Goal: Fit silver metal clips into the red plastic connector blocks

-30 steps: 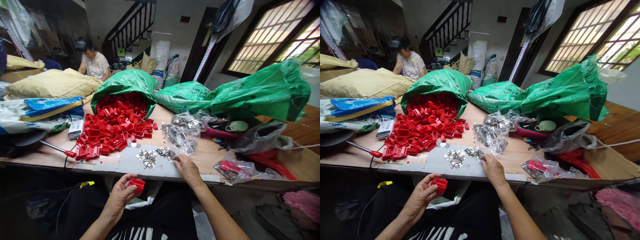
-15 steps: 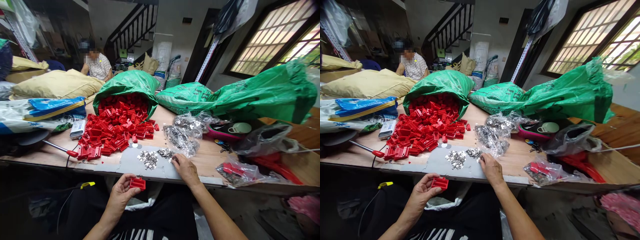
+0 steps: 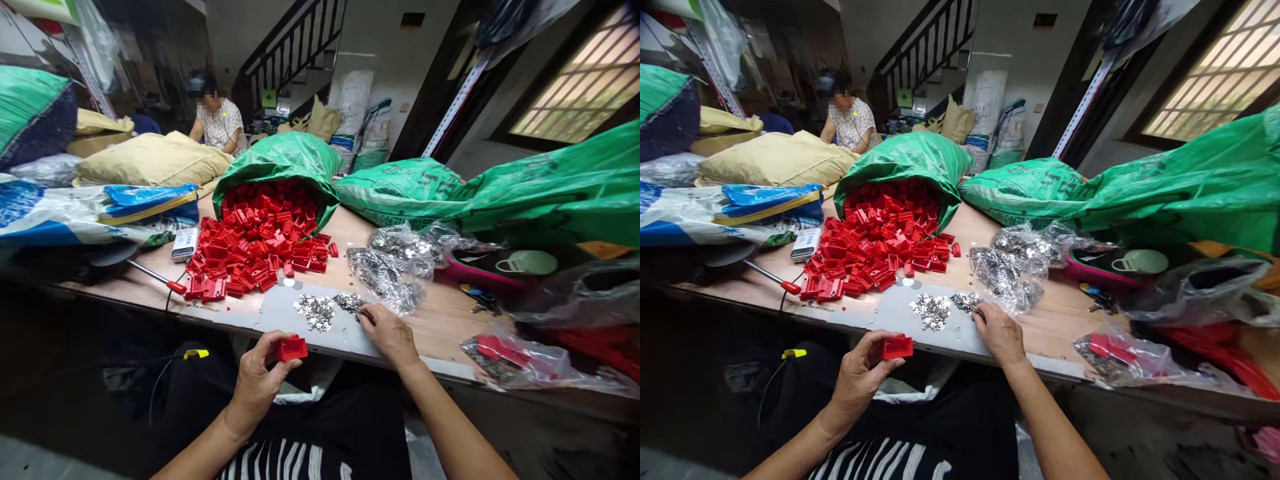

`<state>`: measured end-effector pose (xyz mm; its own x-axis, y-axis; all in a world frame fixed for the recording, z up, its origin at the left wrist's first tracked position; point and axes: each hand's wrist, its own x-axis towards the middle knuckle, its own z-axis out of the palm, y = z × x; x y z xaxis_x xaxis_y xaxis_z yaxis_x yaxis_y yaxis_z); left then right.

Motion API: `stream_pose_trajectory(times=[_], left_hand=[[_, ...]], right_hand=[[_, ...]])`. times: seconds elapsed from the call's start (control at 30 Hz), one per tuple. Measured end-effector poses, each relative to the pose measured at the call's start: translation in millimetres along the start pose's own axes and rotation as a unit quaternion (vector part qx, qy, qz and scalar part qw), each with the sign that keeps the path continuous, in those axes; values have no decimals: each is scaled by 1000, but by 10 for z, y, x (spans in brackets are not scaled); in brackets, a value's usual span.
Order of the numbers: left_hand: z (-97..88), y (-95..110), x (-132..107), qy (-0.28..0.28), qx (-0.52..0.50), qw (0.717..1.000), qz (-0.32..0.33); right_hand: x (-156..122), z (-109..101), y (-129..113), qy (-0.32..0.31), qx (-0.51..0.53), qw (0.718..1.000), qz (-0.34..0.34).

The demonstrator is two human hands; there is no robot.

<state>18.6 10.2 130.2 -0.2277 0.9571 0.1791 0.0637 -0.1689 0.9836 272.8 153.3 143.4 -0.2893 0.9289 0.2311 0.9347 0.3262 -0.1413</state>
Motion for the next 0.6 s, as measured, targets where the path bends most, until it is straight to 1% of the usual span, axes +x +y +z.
stream_pose_trajectory(times=[0.1,0.2,0.4,0.6], left_hand=[[-3,-16,0,-5,45,999,30],[0,-12,-8,-11,61,997,42],[-6,-14,-21,-15,56,998,37],[4,-43,-45,-18,49,998,37]], right_hand=[[7,10,3,0,-5,1000,-2],[9,13,4,-6,-11,1000,-7],[19,11,4,-5,-1,1000,-11],[51,35,-45,5,-15,1000,-19]])
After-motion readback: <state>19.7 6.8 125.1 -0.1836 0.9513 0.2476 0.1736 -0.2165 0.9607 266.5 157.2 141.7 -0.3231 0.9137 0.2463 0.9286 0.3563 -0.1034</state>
